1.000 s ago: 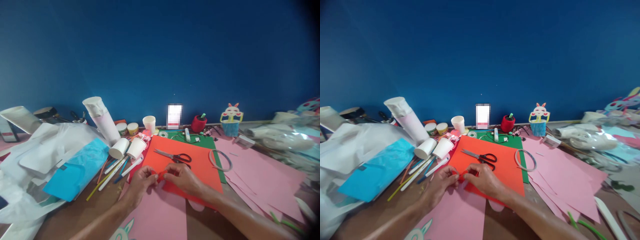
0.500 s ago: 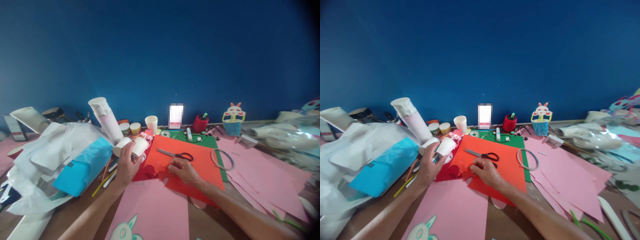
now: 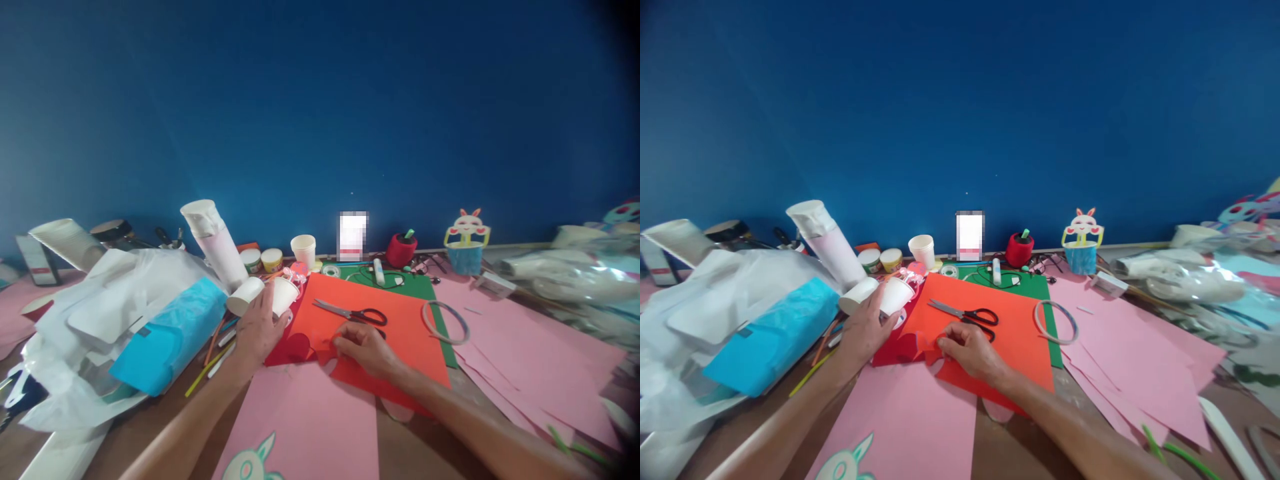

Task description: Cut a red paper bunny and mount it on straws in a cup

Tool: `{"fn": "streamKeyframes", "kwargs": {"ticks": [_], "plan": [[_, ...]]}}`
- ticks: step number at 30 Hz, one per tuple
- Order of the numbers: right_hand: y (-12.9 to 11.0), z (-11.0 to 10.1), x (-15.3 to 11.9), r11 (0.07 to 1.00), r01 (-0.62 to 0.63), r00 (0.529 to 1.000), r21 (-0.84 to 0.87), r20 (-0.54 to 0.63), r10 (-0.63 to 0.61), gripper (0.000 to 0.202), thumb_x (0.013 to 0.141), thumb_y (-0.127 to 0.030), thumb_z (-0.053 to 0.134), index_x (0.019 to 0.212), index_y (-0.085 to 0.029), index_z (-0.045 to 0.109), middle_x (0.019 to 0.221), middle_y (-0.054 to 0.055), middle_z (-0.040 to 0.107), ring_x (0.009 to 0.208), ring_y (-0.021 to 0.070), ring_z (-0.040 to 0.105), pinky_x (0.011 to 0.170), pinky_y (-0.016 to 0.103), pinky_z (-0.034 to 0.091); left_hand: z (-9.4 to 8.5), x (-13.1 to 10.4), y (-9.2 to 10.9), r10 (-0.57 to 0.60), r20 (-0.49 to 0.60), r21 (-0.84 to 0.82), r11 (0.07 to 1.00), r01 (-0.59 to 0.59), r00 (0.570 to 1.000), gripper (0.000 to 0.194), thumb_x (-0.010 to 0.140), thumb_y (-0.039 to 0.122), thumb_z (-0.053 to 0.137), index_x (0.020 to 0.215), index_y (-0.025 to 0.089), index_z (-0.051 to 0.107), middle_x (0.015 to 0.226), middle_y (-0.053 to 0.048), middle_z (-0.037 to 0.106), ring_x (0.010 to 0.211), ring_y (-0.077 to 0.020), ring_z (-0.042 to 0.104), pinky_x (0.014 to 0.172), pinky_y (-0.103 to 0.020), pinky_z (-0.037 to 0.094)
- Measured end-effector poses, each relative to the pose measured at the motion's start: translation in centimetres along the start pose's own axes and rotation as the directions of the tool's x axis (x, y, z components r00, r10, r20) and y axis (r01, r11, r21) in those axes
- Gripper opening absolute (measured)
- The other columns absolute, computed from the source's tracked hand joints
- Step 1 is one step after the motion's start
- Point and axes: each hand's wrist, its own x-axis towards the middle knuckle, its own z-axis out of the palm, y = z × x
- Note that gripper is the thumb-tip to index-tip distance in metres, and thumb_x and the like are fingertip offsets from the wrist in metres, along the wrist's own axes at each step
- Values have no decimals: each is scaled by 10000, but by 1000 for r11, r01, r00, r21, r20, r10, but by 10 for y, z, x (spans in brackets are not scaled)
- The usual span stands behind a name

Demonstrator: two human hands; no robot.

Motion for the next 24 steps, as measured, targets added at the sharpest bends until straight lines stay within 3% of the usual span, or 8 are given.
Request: {"fn": "streamKeyframes", "kwargs": {"ticks": [5, 10, 13, 18, 21, 24], "plan": [[0, 1, -1, 1000, -3, 1000, 14, 7, 2, 200, 766, -327, 544, 683, -145, 553, 574, -13, 555, 521, 84, 484, 513, 202, 355, 6, 0, -3, -56, 37, -40, 998, 57, 998, 615, 788, 335, 483, 1341, 154, 283, 1266, -149, 491, 1090, -300, 509, 860, -382, 418], [-7, -1, 1, 992, -27, 1000, 121, -6, 28, 231, 730, -362, 595, 657, -149, 542, 554, -11, 557, 524, 96, 495, 545, 231, 383, 3, -3, -1, -103, -37, -270, 959, 89, 994, 623, 767, 306, 508, 1328, 148, 286, 1275, -155, 471, 1158, -284, 452, 941, -403, 367], [-14, -5, 3, 987, -9, 998, 161, -63, 20, 259, 714, -408, 614, 691, -154, 567, 627, 3, 587, 577, 110, 518, 581, 248, 396, 2, -10, 9, -167, -7, -494, 858, 142, 986, 658, 756, 318, 528, 1334, 165, 254, 1237, -150, 491, 1131, -270, 471, 927, -413, 381], [-26, -7, 2, 970, 60, 990, 234, -136, -29, 261, 692, -438, 639, 710, -180, 610, 1072, 75, 595, 942, 204, 556, 709, 294, 430, 5, -26, 33, -239, 114, -755, 610, 240, 964, 675, 762, 334, 545, 1334, 185, 219, 1235, -150, 459, 1126, -251, 470, 914, -390, 393], [-28, -4, 1, 964, 69, 991, 257, -130, -36, 229, 686, -407, 661, 710, -183, 620, 1185, 82, 531, 1097, 227, 489, 844, 332, 412, 8, -34, 44, -236, 152, -782, 565, 262, 960, 670, 765, 345, 548, 1329, 196, 219, 1262, -141, 433, 1154, -245, 441, 946, -388, 365], [-25, -2, 2, 963, 117, 986, 242, -148, -82, 233, 695, -410, 652, 713, -180, 621, 1177, 82, 524, 1091, 217, 494, 865, 324, 413, 8, -38, 51, -221, 196, -783, 551, 288, 955, 649, 771, 352, 544, 1320, 210, 228, 1303, -136, 390, 1191, -243, 400, 969, -391, 341]]}}
